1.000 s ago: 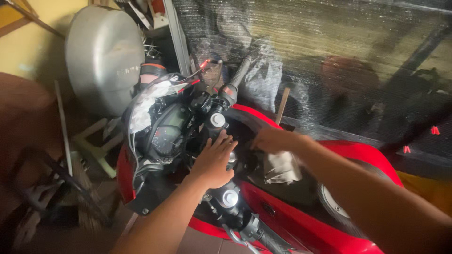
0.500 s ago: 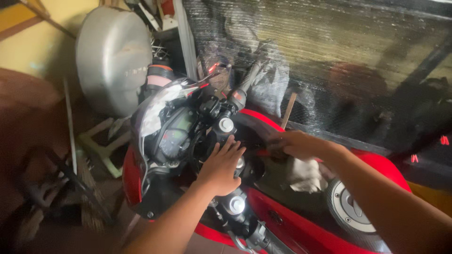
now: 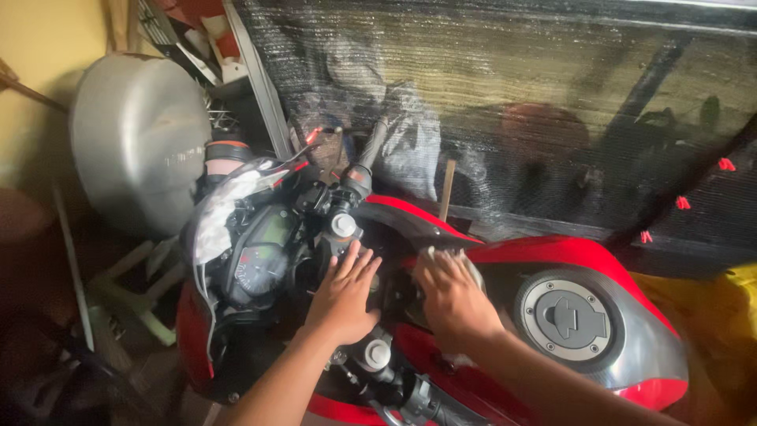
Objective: The person wipes the fuel tank and seat of a motorcycle and the hood of a car with a cloth.
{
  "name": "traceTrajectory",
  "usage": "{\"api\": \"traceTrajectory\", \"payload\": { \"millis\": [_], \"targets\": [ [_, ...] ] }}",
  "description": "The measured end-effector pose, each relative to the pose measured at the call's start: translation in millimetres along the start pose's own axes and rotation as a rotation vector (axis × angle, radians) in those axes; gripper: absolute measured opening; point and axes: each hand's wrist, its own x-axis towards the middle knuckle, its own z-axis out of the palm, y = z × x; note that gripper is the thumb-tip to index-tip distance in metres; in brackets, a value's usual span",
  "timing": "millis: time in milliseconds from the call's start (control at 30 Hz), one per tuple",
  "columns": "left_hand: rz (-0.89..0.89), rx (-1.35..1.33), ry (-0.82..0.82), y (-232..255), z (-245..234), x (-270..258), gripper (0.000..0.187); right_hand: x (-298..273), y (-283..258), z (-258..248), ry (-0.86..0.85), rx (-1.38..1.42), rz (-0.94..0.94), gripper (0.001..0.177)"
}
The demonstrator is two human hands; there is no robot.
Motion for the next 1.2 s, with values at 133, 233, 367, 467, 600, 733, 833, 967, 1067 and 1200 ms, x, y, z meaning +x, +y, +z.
{"api": "traceTrajectory", "payload": {
  "millis": [133, 233, 367, 467, 600, 733, 833, 967, 1067, 1200],
  "targets": [
    [-0.020, -0.007, -0.019, 2.5, 4.8, 2.6, 0.089, -54.0, -11.3, -20.9, -0.010, 0.257, -0.039, 0.068],
    [-0.058, -0.008, -0.045, 1.7, 5.1, 2.4, 0.089, -86.8, -2.3, -29.3, 0.029, 0.230, -0.131, 0.077],
    [-0.035, 0.012, -0.023, 2.1, 6.2, 1.4, 0.088, -139.6, 34.2, -34.0, 0.058, 0.174, -0.258, 0.077],
    [-0.040, 0.031, -0.033, 5.8, 4.4, 0.9, 0.087, -147.9, 32.7, -23.8, 0.200, 0.130, -0.263, 0.070],
    [-0.068, 0.032, -0.070, 6.5, 2.7, 2.3, 0.088, -101.5, -5.6, -2.8, 0.011, -0.025, -0.261, 0.071],
    [-0.058, 0.002, -0.038, 0.8, 7.8, 6.9, 0.087, -34.7, -46.3, 14.8, 0.073, 0.071, -0.215, 0.050],
    [-0.100, 0.000, -0.058, -1.1, 10.9, 9.6, 0.089, -6.8, -56.2, 24.2, 0.072, 0.087, -0.197, 0.044],
    [-0.096, 0.022, -0.038, 6.6, 10.1, 11.0, 0.089, -13.5, -27.3, 25.1, 0.028, 0.253, -0.233, 0.044],
    [-0.131, 0.045, -0.079, 9.1, 0.7, 5.2, 0.091, -26.2, -11.9, 13.3, -0.073, 0.404, -0.165, 0.027],
    [-0.132, 0.066, -0.109, 19.0, -2.7, 10.3, 0.094, -27.4, 28.6, -28.1, -0.248, 0.836, -0.161, 0.019]
  ]
}}
